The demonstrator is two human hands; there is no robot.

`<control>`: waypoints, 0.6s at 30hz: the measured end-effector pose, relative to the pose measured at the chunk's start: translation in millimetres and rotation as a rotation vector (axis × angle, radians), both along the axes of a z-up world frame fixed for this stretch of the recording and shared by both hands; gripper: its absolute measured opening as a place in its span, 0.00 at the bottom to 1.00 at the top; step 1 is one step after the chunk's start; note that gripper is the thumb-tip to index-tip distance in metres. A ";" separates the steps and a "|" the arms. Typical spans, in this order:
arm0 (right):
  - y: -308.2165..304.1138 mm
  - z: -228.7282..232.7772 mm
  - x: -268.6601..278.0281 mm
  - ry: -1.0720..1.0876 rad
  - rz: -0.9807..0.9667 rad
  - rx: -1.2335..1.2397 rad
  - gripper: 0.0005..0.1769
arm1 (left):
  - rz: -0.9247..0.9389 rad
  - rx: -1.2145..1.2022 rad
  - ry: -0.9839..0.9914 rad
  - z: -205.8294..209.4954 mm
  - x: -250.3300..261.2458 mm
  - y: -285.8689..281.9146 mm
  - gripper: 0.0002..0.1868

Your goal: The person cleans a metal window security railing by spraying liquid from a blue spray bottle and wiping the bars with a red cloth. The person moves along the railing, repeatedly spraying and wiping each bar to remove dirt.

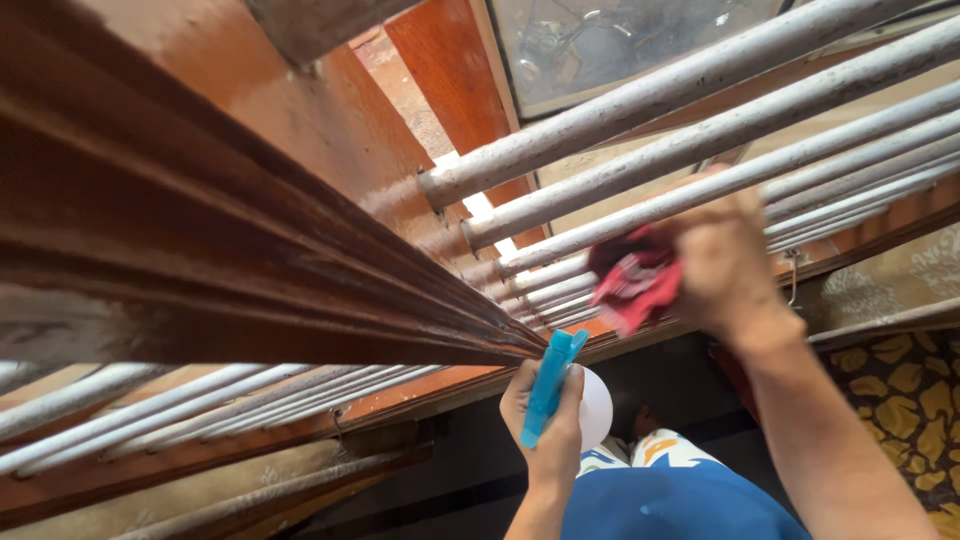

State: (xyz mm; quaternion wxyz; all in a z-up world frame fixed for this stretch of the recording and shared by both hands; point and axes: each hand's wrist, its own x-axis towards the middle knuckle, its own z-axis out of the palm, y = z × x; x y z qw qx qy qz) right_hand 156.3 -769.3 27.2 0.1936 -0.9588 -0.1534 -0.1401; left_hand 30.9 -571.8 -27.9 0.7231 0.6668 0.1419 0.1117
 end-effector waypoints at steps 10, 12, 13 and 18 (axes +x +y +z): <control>-37.8 -7.8 -6.6 -0.425 0.061 0.139 0.20 | -0.089 -0.023 -0.014 -4.2 11.3 0.7 0.14; -45.9 -13.5 3.8 -0.432 -0.021 0.148 0.22 | -0.071 -0.037 -0.022 -2.7 10.4 -2.6 0.14; -47.4 -16.1 8.8 -0.435 -0.054 0.128 0.25 | -0.064 -0.021 -0.018 -2.7 10.8 -5.9 0.15; -44.4 -20.8 8.0 -0.133 0.200 0.195 0.28 | -0.001 0.048 -0.041 -5.8 19.5 -38.7 0.16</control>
